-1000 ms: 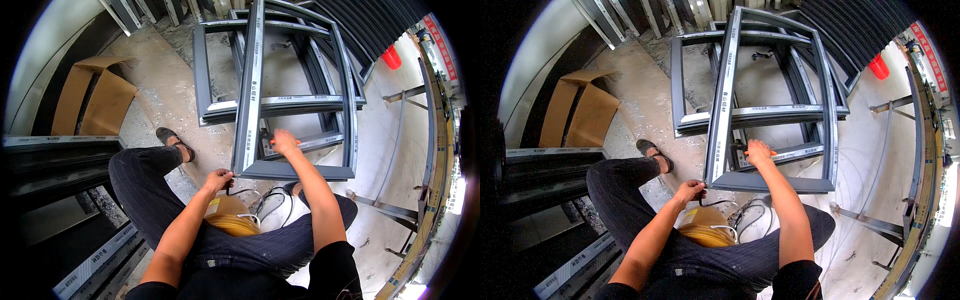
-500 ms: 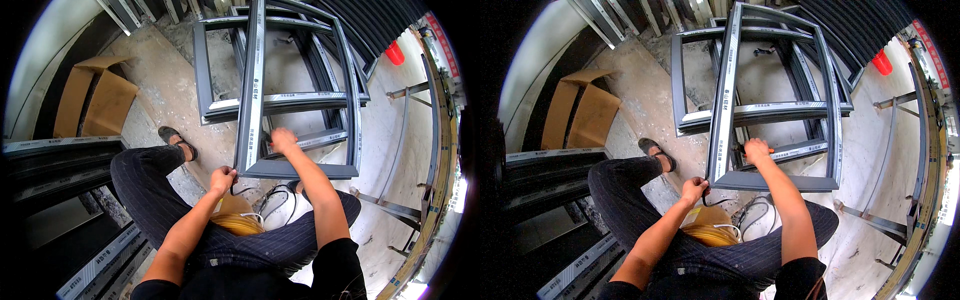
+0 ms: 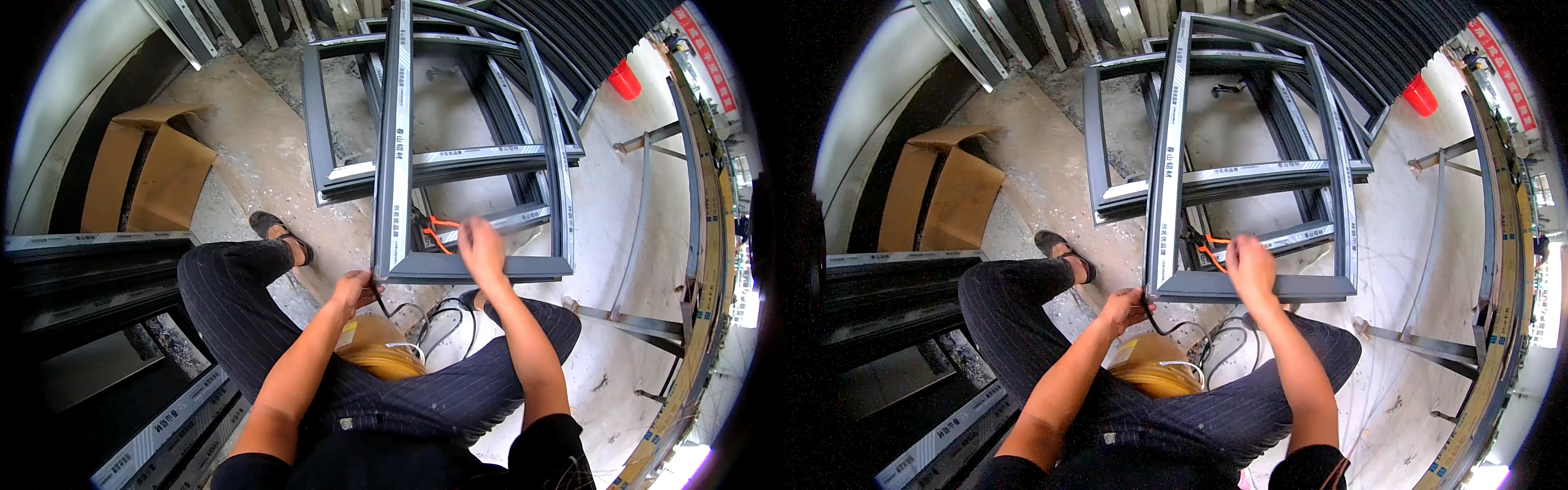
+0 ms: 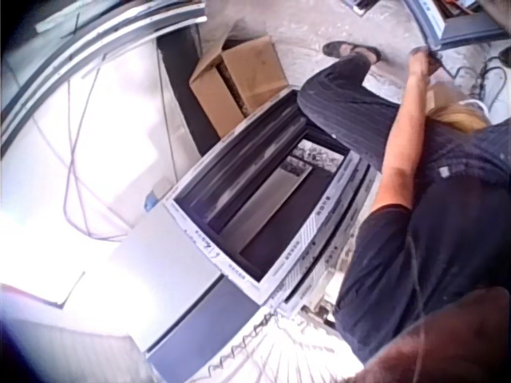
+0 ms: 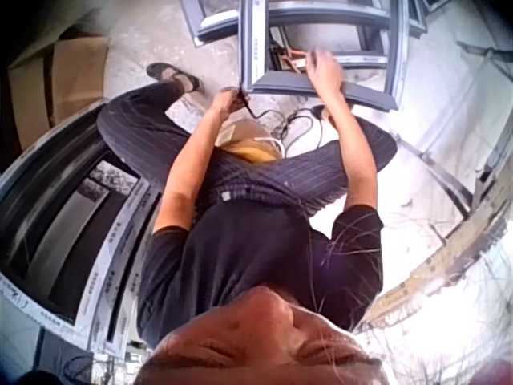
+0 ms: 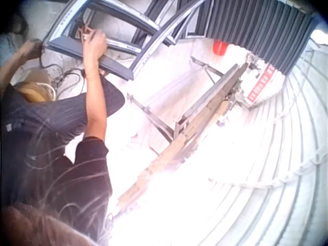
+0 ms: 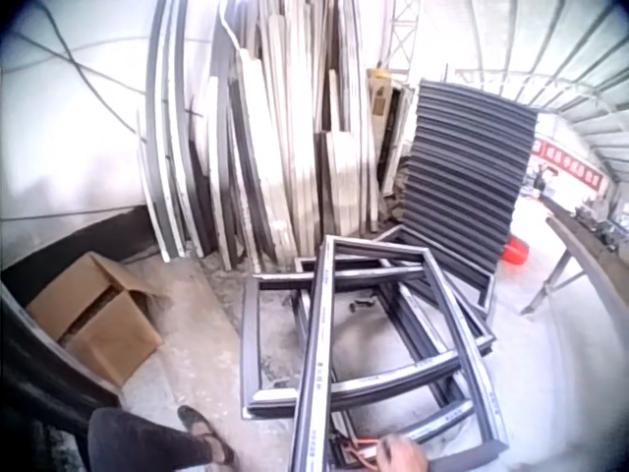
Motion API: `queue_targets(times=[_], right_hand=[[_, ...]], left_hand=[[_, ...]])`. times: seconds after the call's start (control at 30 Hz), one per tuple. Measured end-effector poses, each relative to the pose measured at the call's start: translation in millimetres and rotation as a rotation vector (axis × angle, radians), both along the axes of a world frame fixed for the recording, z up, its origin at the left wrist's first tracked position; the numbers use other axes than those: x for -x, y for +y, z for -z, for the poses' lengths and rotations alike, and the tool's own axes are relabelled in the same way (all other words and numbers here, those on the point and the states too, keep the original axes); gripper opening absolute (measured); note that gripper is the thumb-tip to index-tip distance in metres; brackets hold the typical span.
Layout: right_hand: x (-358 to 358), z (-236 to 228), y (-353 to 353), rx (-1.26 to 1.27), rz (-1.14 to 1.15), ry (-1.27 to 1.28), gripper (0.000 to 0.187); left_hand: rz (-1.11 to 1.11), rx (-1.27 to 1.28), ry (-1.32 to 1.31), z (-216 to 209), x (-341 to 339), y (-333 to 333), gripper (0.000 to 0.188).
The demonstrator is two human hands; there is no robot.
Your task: The person sits on the floor and assembles a metal window frame by inserting a black rubber seal into the grooves of the frame. They use pliers to secure the seal and adjust the frame's position as needed.
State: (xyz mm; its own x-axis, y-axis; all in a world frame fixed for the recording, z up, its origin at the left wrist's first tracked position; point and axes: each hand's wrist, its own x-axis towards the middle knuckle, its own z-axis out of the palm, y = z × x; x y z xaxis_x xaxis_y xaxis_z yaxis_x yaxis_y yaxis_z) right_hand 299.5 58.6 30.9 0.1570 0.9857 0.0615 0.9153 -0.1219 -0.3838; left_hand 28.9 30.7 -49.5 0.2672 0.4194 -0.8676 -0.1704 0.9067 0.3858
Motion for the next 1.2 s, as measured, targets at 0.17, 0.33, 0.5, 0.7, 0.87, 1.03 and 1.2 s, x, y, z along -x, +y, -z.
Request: queue_targets(times=[0.17, 0.33, 0.5, 0.7, 0.87, 1.03, 1.2], right_hand=[[63.4, -7.8, -92.0, 0.506, -0.266, 0.465, 0.028], [76.8, 77.1, -141.0, 0.599, -0.322, 0.655, 0.046], [32.9, 45.7, -133.3, 0.630, -0.173, 0.842, 0.033], [-35.2, -14.2, -118.7, 0.614, -0.282, 0.603, 0.030], [-35.7, 0.6, -113.3, 0.349, 0.051, 0.755, 0.017], [-28.8, 13.0, -109.0, 0.245, -0.053, 0.336, 0.016], [-25.8, 14.3, -109.4, 0.265, -0.123, 0.165, 0.018]], left_hand=[[-0.170, 0.159, -0.127, 1.1, 1.7, -3.5, 0.030], [-0.183, 0.158, -0.176, 17.9, -2.3, -9.2, 0.017], [-0.173, 0.080, -0.237, 23.4, 0.2, -15.1, 0.008], [-0.172, 0.066, -0.130, 15.5, -1.2, -15.4, 0.008], [-0.110, -0.014, 0.006, 13.7, -8.0, -15.5, 0.009], [-0.102, -0.066, 0.052, 13.7, -10.8, -18.5, 0.011], [-0.099, -0.115, 0.163, 22.7, -19.1, -21.2, 0.012]])
